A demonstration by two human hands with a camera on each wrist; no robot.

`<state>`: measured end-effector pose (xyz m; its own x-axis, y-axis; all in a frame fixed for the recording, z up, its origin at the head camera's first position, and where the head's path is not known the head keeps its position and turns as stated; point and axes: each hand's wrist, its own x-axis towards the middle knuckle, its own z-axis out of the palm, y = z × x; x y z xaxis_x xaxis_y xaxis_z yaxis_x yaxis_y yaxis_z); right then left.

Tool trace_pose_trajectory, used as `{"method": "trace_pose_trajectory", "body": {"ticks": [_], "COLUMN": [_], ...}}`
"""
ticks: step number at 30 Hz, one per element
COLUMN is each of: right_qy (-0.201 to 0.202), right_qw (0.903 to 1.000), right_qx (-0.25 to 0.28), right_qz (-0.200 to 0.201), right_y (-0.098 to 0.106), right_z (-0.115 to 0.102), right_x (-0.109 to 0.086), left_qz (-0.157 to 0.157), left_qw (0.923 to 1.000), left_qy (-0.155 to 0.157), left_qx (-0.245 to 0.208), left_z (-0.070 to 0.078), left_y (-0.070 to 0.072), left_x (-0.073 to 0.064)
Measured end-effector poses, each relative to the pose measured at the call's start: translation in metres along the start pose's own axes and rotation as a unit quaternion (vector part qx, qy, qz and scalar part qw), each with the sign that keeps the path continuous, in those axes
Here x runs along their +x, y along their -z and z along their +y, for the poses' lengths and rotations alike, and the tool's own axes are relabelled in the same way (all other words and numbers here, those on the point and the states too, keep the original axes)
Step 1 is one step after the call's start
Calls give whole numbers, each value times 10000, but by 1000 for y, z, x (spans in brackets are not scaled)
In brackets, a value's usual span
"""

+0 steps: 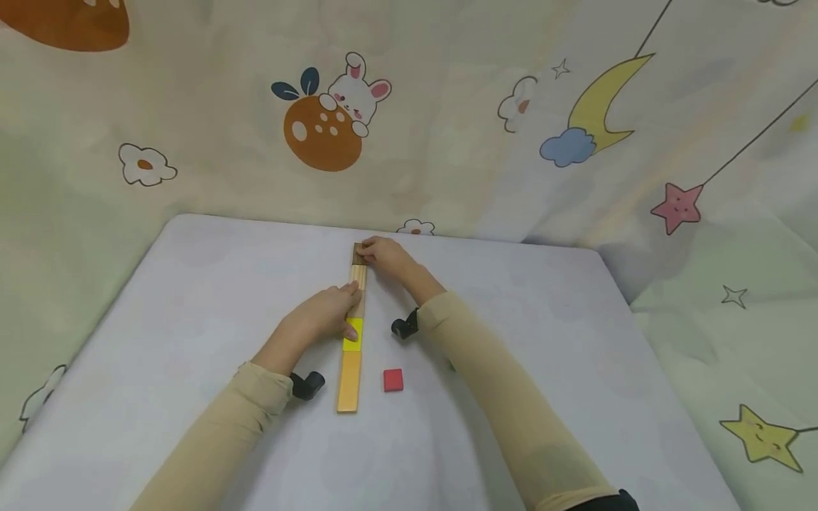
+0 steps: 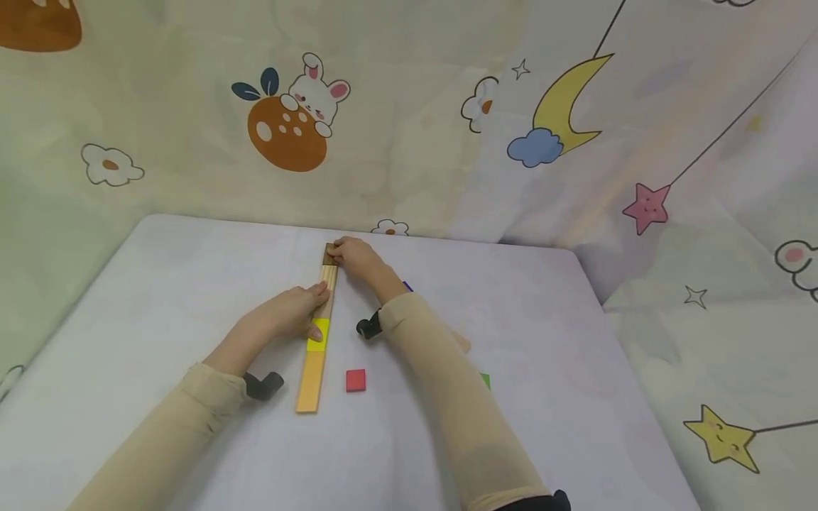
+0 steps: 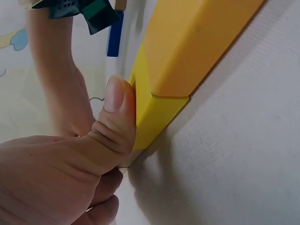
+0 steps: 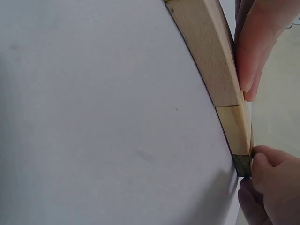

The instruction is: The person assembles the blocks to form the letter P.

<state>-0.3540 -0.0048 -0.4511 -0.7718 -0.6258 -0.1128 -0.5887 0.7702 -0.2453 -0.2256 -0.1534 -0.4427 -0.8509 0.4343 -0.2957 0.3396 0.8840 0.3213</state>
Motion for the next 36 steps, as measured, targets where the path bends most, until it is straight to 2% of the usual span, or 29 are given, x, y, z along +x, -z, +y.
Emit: {"method": "trace_pose_trajectory", "body": {"ticks": [2,5,8,10,13,18,24,26,30,36], "right_qy": [49,59,130,171,141,-376,-1118,-1254,-1242,-1147], "right_qw": [9998,9998,9998,9989,9978,9969,9930,9911,9900,9898], "right_qx": [-147,-142,56,266,265,33,-49,-59,-74,-36], "right_qz": [-122,-103,168,345,596,684,377,432,664,842], "right_y": [-2,0,8,17,29,36,19,12,4,-2], "right_z": [0,2,10,15,23,30,32,34,40,45], "right_x": [-4,-12,-25,-38,-62,-106,-147,-155,-163,-159], "left_qz": [12,88,131,125,93,68,39,40,26,17], "left_qw": [10000,9999,9998,9998,9998,9998,9997,9995,9994,9996], "left_qy": [3,-58,-122,-122,-110,-49,-18,-7,-18,-8], "left_qx": [2,8,-63,-107,-140,-180,-261,-310,-338,-291], "left_z": [0,-1,1,2,2,0,-2,-2,-1,-1], "left_y": [-2,-3,-2,-2,-2,-2,-2,-2,-2,-1], "left_x": [-1,-2,0,1,1,-1,-4,-4,-4,-5]}}
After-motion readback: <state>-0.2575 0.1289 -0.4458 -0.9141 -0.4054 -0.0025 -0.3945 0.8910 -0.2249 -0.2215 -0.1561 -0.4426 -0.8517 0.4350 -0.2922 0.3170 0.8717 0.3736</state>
